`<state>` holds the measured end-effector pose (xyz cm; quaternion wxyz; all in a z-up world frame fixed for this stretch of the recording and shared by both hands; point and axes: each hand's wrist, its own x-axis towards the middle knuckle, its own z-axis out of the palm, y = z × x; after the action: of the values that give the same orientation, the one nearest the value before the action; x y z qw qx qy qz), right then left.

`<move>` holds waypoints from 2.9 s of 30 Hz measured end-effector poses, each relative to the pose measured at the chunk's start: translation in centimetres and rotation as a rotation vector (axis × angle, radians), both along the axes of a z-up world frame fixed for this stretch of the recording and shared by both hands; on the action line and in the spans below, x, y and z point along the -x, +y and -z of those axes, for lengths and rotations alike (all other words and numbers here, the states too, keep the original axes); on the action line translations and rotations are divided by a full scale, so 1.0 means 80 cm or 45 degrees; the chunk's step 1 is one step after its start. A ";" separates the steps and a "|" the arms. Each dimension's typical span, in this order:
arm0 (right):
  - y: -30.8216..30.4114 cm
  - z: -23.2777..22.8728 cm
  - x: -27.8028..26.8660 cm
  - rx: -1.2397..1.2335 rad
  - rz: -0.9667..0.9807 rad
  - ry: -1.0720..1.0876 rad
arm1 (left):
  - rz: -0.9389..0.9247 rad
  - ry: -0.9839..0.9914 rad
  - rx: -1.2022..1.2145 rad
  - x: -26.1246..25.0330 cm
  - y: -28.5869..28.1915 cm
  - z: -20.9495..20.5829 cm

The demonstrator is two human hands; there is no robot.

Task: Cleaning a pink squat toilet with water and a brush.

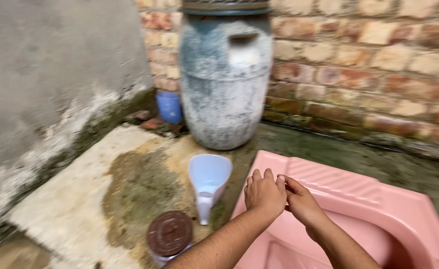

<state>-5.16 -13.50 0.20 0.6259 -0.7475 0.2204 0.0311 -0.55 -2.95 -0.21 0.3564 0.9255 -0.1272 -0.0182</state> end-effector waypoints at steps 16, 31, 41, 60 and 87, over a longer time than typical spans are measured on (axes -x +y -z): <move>-0.348 -0.083 0.281 0.604 0.488 0.123 | 0.775 0.209 0.008 0.227 -0.300 -0.106; -0.512 -0.154 0.415 1.070 0.610 0.404 | 0.974 0.491 0.091 0.328 -0.478 -0.173; -0.676 -0.225 0.487 1.905 0.425 0.730 | 1.245 0.440 0.361 0.415 -0.631 -0.231; -0.740 -0.238 0.509 2.545 -0.216 1.169 | 1.370 0.455 0.067 0.459 -0.686 -0.234; -0.632 -0.196 0.454 1.988 -0.148 1.202 | 1.092 0.550 0.090 0.399 -0.575 -0.197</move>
<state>-41.51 -64.05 15.91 -0.2152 -0.8780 0.3740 0.2071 -32.44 -48.97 15.58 0.3664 0.7518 -0.4212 -0.3510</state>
